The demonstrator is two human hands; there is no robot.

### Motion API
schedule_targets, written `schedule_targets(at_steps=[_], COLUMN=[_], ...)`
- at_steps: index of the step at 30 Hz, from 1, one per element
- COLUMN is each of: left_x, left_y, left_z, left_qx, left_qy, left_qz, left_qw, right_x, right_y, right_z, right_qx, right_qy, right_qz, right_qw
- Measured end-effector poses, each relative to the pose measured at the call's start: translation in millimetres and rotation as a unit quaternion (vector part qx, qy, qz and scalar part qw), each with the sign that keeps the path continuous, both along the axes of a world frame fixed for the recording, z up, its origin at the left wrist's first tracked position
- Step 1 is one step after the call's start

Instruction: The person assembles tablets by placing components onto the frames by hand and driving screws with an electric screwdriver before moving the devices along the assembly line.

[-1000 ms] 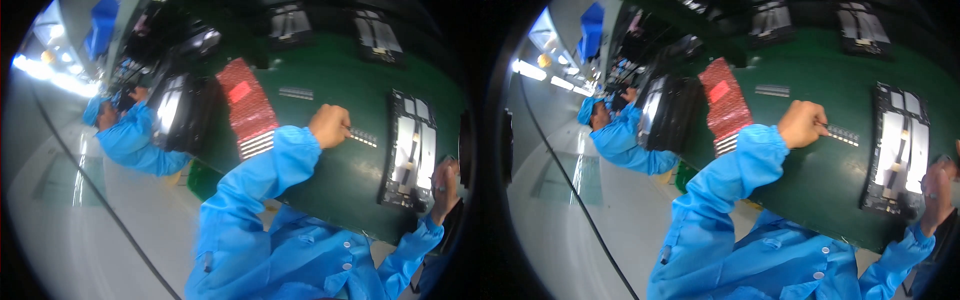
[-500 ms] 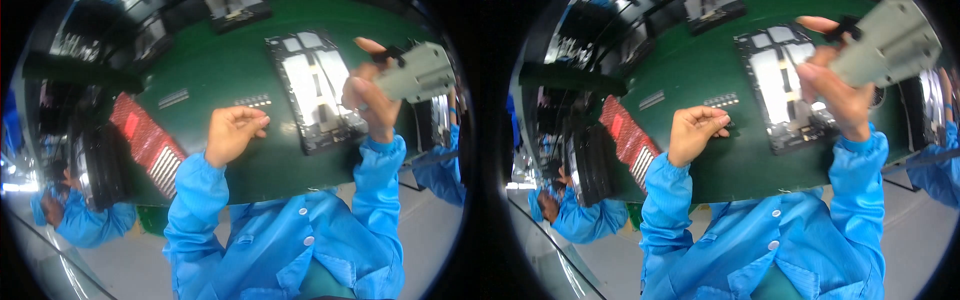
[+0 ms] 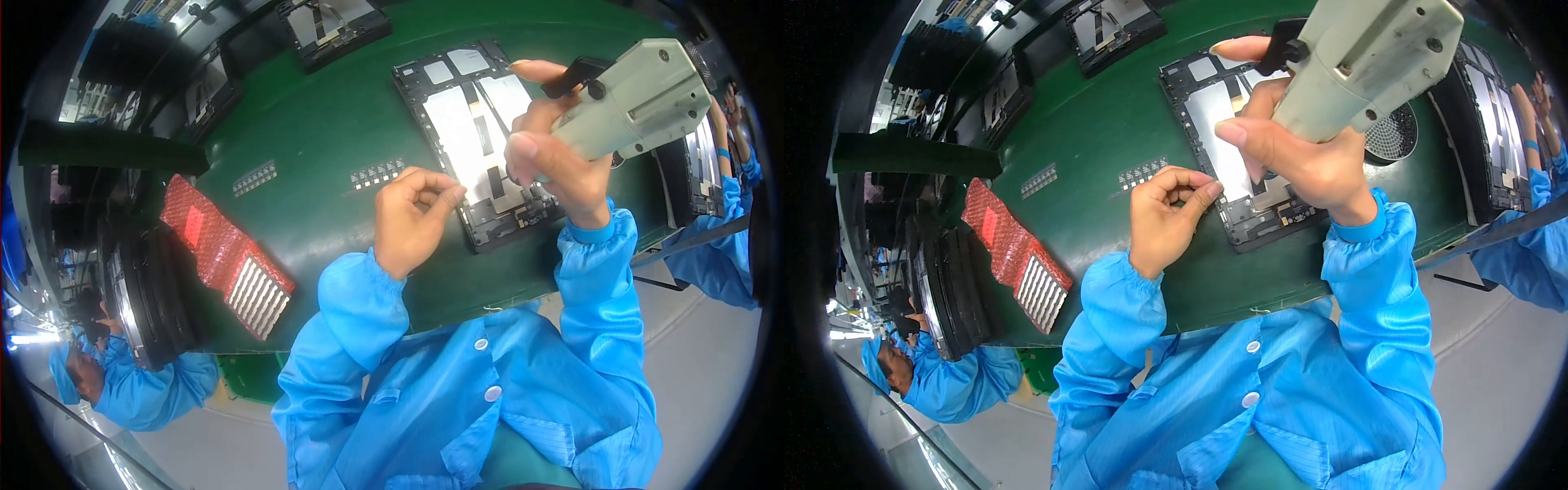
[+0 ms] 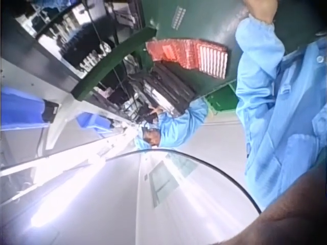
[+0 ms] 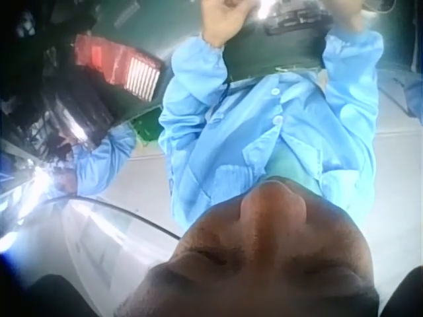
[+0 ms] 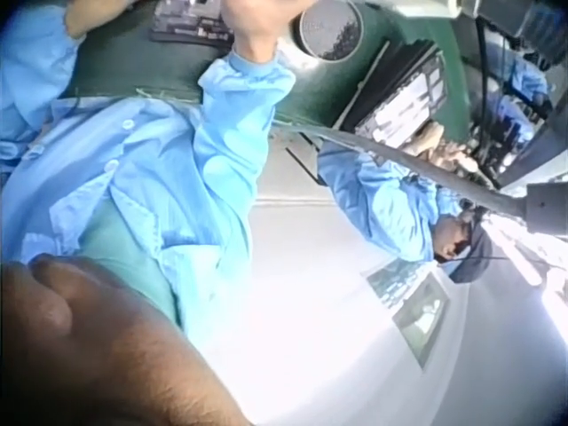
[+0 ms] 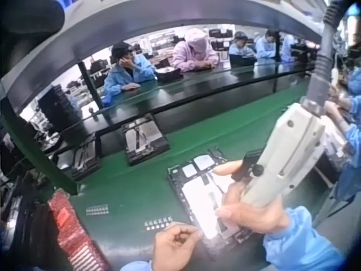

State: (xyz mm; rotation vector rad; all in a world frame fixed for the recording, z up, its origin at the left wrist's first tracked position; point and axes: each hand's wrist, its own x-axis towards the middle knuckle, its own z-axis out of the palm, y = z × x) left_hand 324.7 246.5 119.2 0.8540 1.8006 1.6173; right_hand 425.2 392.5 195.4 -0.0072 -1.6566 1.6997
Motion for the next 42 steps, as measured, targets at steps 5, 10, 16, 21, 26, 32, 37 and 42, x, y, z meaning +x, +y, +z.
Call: schedule_targets(at_steps=[5,10,16,21,26,32,37,42], left_x=[-3,10,19,14,11,5,8,8], left_y=[4,-4,-15,-18,-24,-22,-22,-23], left_z=[0,4,9,6,5,11,11,11], left_qx=[-0.011,-0.010,-0.005,-0.009,-0.012,-0.048,-0.047,-0.046], left_qy=[0.002,0.250,0.420,0.409,0.398,0.429,0.431,0.431], left_qz=[-0.015,0.000,-0.030,-0.045,-0.060,-0.080,-0.072,-0.067], left_qw=[1.000,0.968,0.907,0.912,0.915,0.898,0.898,0.899], right_x=[-5,-18,-37,-38,-36,-39,-39,-43], right_y=[-11,-19,-19,-20,-22,-23,-20,-22], right_z=[-1,-4,-17,-16,-13,-15,-15,-21], right_qx=[0.003,-0.042,-0.045,-0.024,-0.021,-0.049,-0.017,-0.033], right_qy=[-0.012,-0.023,-0.065,-0.112,-0.124,-0.083,-0.131,-0.116], right_qz=[0.011,0.029,0.040,0.056,0.042,0.038,0.060,0.049], right_qw=[1.000,0.998,0.996,0.992,0.991,0.995,0.989,0.991])
